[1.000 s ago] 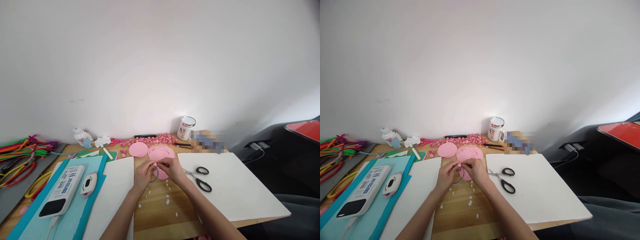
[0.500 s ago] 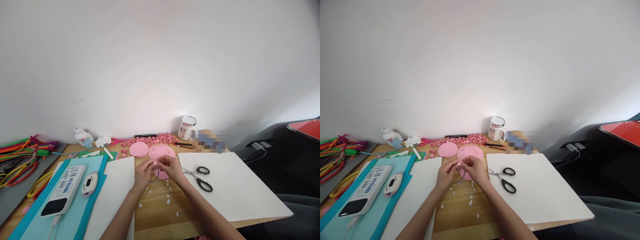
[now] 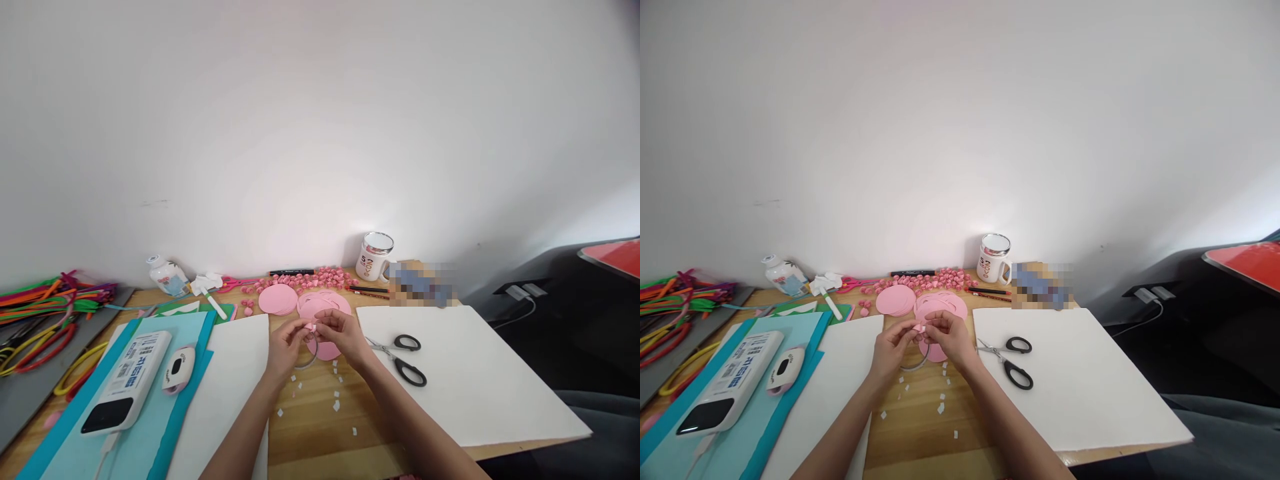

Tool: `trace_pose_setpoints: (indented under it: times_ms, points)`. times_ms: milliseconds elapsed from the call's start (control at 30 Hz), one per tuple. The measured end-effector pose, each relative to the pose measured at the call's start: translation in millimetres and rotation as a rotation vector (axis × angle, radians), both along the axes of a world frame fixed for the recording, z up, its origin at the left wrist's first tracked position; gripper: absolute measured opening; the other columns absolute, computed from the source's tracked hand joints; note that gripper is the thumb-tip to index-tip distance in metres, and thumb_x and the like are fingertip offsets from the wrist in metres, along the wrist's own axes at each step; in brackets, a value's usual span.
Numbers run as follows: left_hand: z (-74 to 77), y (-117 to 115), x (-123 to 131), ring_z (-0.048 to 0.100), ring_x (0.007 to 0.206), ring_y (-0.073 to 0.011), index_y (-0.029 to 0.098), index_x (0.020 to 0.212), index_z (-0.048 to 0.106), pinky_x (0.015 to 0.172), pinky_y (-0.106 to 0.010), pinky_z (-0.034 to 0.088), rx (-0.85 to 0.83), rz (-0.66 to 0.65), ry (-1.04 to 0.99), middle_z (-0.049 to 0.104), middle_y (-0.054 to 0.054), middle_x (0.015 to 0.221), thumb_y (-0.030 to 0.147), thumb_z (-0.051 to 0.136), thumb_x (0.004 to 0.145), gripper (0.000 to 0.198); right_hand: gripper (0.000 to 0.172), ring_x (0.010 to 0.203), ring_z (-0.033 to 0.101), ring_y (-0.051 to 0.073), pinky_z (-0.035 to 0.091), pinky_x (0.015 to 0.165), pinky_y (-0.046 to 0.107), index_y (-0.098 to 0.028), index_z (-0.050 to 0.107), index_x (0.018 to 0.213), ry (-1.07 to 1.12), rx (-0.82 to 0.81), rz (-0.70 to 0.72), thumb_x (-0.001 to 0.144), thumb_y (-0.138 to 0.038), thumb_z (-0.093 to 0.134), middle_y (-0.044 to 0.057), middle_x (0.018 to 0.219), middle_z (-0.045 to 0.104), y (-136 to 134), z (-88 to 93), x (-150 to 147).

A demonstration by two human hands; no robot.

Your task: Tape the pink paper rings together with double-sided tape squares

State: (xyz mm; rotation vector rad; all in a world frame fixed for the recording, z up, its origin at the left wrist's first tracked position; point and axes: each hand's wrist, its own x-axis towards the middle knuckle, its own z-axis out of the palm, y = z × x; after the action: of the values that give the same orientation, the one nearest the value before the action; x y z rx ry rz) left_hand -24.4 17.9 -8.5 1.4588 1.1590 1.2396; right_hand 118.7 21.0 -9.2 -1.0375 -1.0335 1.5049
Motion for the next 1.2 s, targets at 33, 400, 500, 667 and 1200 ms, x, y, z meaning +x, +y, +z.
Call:
trace_pose_setpoints:
  times_ms: [33, 400, 500, 667, 1200]
  points:
    - [1.2, 0, 0, 0.059, 0.055, -0.0127, 0.015, 0.079, 0.065, 0.057, -0.024, 0.051, -0.010, -0.001, -0.010, 0.064, -0.001, 0.063, 0.022, 0.057, 0.070, 0.013, 0.032, 0.054, 0.057, 0.012, 0.050, 0.058, 0.029, -0.015, 0.056, 0.081, -0.054, 0.031, -0.027, 0.059, -0.036, 0.068, 0.001, 0.065, 0.061, 0, -1.8, 0]
    - [-5.5, 0, -4, 0.060, 0.059, -0.0128, 0.017, 0.081, 0.065, 0.059, -0.024, 0.050, 0.068, -0.051, 0.059, 0.064, -0.002, 0.070, 0.020, 0.053, 0.074, 0.014, 0.021, 0.048, 0.057, 0.012, 0.047, 0.050, 0.023, -0.014, 0.063, 0.069, -0.441, 0.114, -0.013, 0.069, -0.033, 0.055, 0.003, 0.055, 0.062, -4, -0.4, 0]
    - [-7.5, 1, -5, 0.059, 0.059, -0.0123, 0.018, 0.080, 0.065, 0.058, -0.024, 0.049, 0.095, -0.098, 0.101, 0.063, -0.002, 0.072, 0.019, 0.051, 0.075, 0.014, 0.021, 0.049, 0.058, 0.013, 0.049, 0.052, 0.024, -0.013, 0.063, 0.066, -0.389, 0.057, 0.042, 0.067, -0.033, 0.057, 0.003, 0.056, 0.063, -2, -0.3, 2]
    - [-6.3, 2, -4, 0.057, 0.057, -0.0117, 0.018, 0.080, 0.064, 0.057, -0.023, 0.049, 0.078, -0.134, 0.123, 0.062, -0.001, 0.069, 0.018, 0.051, 0.075, 0.014, 0.020, 0.051, 0.058, 0.012, 0.049, 0.055, 0.025, -0.013, 0.060, 0.063, -0.322, 0.040, 0.076, 0.066, -0.033, 0.058, 0.002, 0.056, 0.062, -5, 4.8, 4]
    - [-1.3, 0, -2, 0.056, 0.056, -0.0118, 0.018, 0.079, 0.066, 0.057, -0.023, 0.047, 0.061, -0.169, 0.101, 0.060, -0.001, 0.065, 0.014, 0.049, 0.074, 0.018, 0.016, 0.050, 0.057, 0.012, 0.048, 0.055, 0.025, -0.016, 0.057, 0.063, -0.393, 0.132, 0.120, 0.071, -0.028, 0.051, 0.001, 0.055, 0.060, -7, 3.9, 7]
